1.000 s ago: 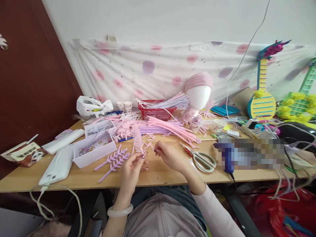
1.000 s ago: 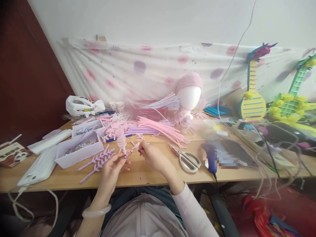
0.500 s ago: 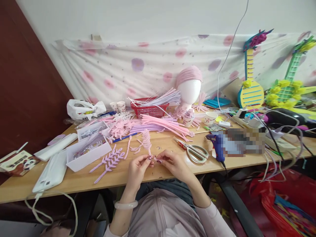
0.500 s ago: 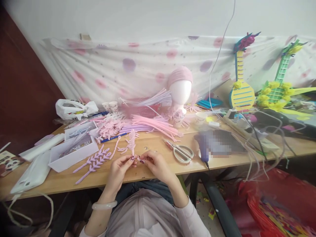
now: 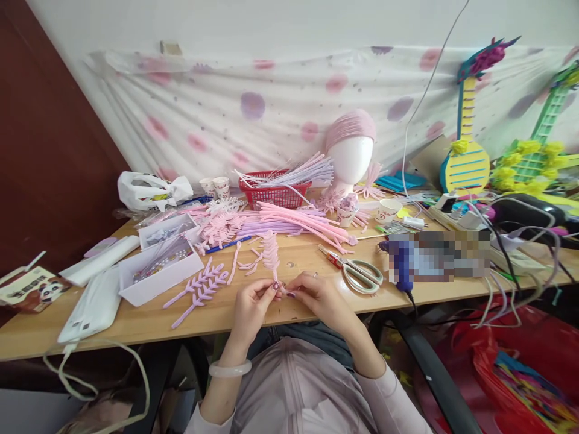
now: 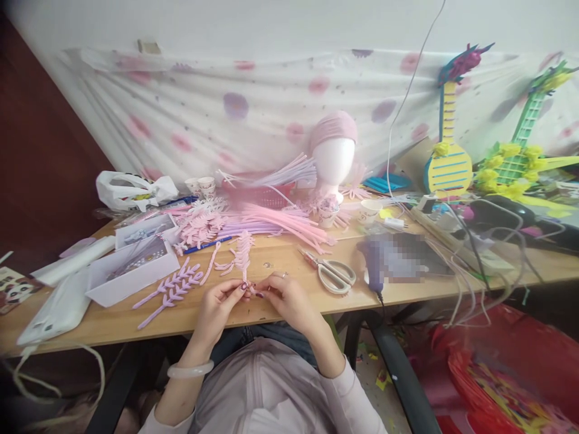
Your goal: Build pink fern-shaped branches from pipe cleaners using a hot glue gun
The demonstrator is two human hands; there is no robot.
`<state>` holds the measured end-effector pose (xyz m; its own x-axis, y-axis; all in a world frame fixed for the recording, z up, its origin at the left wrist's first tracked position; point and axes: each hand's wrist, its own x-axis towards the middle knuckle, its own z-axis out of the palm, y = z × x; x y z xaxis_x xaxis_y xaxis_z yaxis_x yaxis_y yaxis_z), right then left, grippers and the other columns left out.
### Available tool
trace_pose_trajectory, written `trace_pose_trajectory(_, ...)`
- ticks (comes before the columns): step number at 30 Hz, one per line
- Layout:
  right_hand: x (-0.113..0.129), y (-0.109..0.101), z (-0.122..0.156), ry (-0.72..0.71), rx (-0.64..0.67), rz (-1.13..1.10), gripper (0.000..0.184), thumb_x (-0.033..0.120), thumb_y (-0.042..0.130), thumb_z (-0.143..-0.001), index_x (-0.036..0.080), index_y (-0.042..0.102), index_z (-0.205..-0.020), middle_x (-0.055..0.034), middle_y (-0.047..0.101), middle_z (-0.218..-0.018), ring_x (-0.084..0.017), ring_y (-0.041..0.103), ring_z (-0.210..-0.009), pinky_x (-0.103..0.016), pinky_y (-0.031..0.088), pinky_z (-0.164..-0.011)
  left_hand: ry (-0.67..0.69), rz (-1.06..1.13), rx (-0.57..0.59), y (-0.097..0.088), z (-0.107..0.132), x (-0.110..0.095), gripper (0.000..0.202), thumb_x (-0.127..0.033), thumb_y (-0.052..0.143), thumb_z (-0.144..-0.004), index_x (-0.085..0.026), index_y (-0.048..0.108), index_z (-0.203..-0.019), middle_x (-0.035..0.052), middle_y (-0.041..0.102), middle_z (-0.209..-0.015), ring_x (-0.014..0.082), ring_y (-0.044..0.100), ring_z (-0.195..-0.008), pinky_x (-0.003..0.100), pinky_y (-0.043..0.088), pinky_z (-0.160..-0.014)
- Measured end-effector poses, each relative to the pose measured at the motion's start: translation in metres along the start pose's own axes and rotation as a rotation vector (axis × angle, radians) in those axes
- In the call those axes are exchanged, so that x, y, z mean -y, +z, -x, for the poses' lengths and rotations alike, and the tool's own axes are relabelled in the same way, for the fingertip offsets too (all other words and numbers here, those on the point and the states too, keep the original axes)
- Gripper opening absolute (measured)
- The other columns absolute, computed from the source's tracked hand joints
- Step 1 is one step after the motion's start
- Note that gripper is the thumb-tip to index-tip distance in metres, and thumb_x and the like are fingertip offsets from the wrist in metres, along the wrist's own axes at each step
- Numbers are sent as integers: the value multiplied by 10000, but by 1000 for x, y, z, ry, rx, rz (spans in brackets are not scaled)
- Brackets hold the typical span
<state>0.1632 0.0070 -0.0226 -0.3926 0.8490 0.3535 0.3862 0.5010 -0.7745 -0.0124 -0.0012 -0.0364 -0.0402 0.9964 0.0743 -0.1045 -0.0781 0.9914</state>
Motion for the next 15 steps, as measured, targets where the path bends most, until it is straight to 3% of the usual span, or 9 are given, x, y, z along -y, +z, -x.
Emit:
trace_pose_trajectory(3,-5,0,3,89,-38,-14,105,191,572,-870,186,673,-893,-49,678,-824,-190,615,-773,-301,465,-706,14,7,-27,1,1,0,187,-299,681,-697,-130,724,-766,78,751,-747,189,679,-665,302,567,-656)
trace_pose_trajectory(10,-6,3,3,120,-48,-73,141,268,571,-869,186,684,-849,-41,681,-791,-176,588,-715,-286,439,-657,39,-12,-34,0,2,0,223,-340,679,-702,-131,714,-773,94,754,-768,200,682,-660,324,575,-659)
trace_pose_trajectory(15,-11,7,1,244,-112,-260,245,400,647,-793,158,678,-775,-24,651,-695,-153,547,-622,-270,412,-588,63,-53,-2,0,4,-2,213,-346,660,-724,-140,692,-771,86,748,-777,201,688,-688,323,571,-694)
